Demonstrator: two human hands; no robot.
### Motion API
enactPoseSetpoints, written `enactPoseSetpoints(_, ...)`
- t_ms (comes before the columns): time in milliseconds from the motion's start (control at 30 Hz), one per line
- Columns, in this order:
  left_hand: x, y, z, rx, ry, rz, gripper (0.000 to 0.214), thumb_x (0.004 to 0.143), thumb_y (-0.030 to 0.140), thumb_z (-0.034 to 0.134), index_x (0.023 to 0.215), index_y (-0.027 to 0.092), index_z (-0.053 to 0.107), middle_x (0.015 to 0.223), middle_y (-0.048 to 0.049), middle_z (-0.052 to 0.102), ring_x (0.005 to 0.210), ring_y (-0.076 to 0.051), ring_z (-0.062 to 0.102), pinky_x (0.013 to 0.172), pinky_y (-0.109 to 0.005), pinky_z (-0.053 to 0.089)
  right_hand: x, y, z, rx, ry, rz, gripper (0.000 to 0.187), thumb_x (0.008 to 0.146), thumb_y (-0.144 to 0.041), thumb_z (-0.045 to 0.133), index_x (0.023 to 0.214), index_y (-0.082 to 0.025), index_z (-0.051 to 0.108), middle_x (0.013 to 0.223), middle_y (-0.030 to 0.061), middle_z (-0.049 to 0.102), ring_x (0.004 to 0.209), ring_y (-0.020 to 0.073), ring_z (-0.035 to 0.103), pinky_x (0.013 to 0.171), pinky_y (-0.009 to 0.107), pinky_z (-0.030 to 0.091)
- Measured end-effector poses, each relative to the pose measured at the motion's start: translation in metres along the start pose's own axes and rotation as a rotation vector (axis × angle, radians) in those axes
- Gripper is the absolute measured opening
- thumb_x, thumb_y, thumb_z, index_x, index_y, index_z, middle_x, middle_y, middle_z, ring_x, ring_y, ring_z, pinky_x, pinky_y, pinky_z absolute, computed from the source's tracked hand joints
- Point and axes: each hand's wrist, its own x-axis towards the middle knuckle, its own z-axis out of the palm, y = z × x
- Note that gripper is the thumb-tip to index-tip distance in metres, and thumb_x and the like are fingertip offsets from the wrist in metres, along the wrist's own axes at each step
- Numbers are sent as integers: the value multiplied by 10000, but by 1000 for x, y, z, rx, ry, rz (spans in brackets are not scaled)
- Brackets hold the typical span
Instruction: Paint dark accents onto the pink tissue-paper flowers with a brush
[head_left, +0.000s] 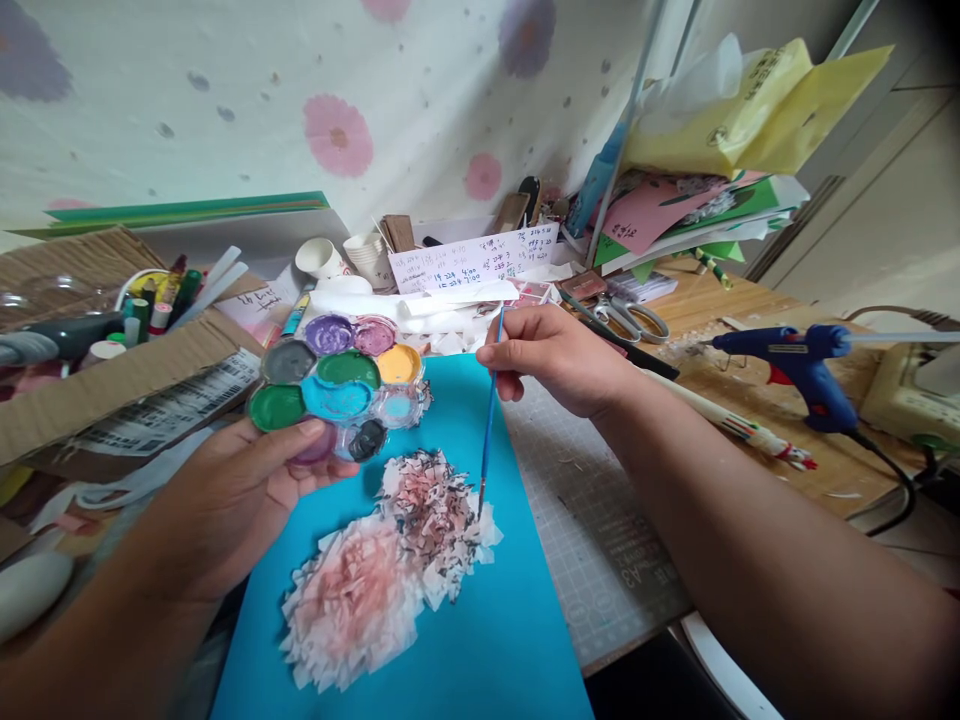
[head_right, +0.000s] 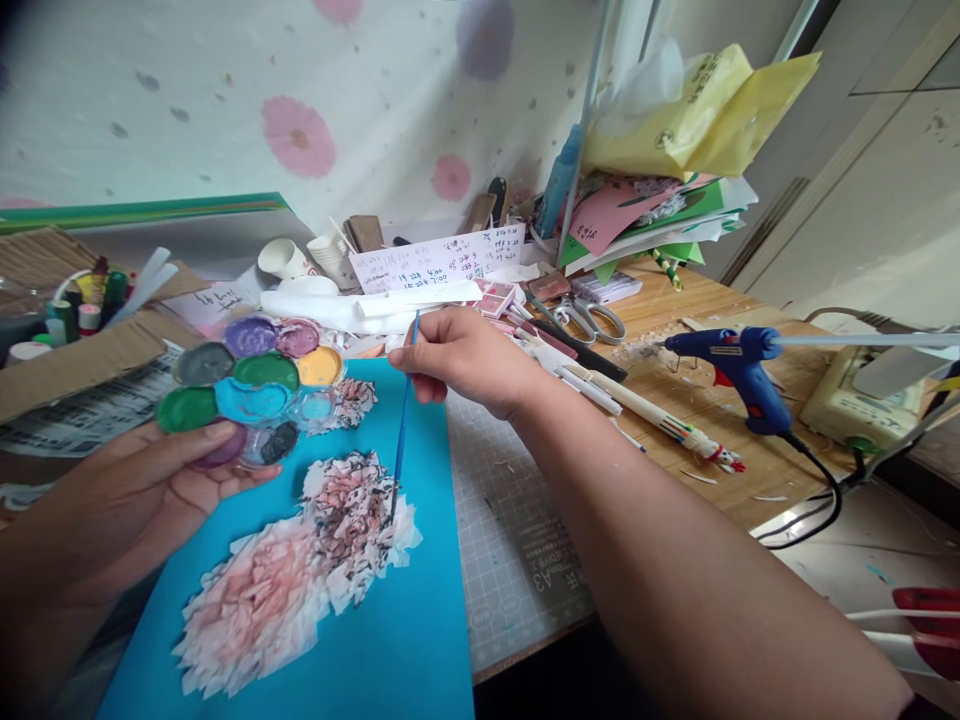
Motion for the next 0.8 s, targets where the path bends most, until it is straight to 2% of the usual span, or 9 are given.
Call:
enactPoseSetpoints(133, 1, 0, 0, 4, -9, 3, 347, 369, 310, 958, 625, 201, 750, 670, -21, 705, 733, -235, 625, 618, -409, 672, 1, 1, 0, -5, 58, 7, 271, 814, -184, 663, 565, -189, 555, 457, -35, 615, 447, 89, 548, 494, 230, 402)
enactPoseSetpoints(367, 0, 1, 0, -7, -2, 3, 344, 361, 296, 954, 588, 204, 714, 622, 2, 690, 687, -212, 613, 597, -389, 667, 0, 0, 3, -9, -21, 24, 256, 791, -210, 695, 567, -181, 574, 459, -26, 628, 438, 97, 556, 485, 233, 402)
enactPoseSetpoints(567, -1, 1, 2, -2, 14, -2, 296, 380, 273, 932, 534, 216, 685, 587, 4, 677, 656, -213, 619, 593, -397, 660, 1, 0, 0, -35, 55, 22, 276, 814, -204, 662, 559, -190, 558, 457, -28, 614, 444, 94, 544, 495, 241, 398)
enactPoseSetpoints(800, 2, -2, -3, -18, -19, 20, 288, 385, 290, 945, 528, 234, 701, 605, 2, 680, 645, -211, 622, 576, -384, 656, 2, 1, 2, -53, 26, 39, 265, 802, -203, 667, 557, -186, 567, 449, -29, 609, 439, 98, 536, 493, 250, 388)
